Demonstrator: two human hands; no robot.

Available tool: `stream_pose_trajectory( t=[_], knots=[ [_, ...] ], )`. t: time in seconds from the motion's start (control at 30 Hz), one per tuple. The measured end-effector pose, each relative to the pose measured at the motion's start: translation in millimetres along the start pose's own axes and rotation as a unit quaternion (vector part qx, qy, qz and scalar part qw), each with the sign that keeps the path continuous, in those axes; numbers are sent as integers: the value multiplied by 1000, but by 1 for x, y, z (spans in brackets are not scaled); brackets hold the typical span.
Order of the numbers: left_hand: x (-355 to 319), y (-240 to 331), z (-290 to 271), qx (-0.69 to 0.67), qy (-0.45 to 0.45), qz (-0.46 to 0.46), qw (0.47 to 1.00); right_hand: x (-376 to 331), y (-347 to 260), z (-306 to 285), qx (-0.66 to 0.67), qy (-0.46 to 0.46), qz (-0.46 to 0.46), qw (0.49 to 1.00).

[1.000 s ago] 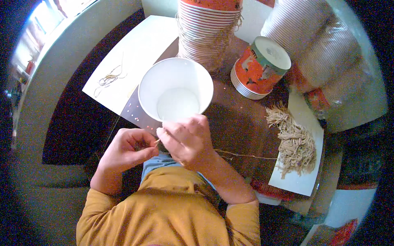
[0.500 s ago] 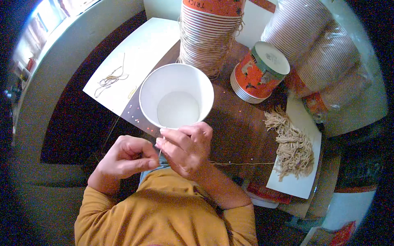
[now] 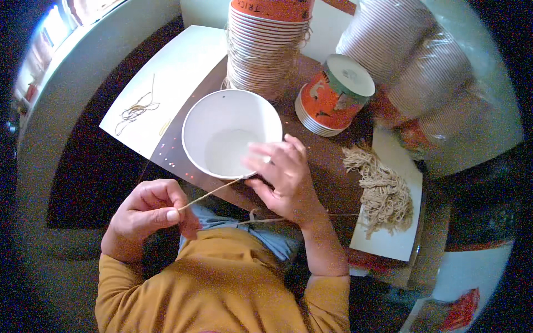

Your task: Attaching rope handles to paper treat buckets by threading them through holes and tying knots.

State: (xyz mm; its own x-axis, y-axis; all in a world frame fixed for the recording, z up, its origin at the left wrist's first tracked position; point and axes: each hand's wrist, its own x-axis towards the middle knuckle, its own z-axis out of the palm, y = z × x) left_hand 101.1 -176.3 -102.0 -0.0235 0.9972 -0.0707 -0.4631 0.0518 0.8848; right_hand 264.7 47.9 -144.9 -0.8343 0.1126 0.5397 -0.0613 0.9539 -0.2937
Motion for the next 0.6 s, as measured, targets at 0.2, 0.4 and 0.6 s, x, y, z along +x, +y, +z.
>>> stream_pose_trajectory(
  t=[0.2, 0.4, 0.6],
  knots=[
    [17, 4, 18, 158, -48, -22, 986, 9, -39, -30, 125, -35, -25, 991],
    [16, 34, 21, 330, -68, 22, 941, 7, -39, -16, 389, 13, 16, 921],
    [6, 57, -24, 310, 86, 9, 947, -8, 39, -41, 566, 155, 110, 802]
  ],
)
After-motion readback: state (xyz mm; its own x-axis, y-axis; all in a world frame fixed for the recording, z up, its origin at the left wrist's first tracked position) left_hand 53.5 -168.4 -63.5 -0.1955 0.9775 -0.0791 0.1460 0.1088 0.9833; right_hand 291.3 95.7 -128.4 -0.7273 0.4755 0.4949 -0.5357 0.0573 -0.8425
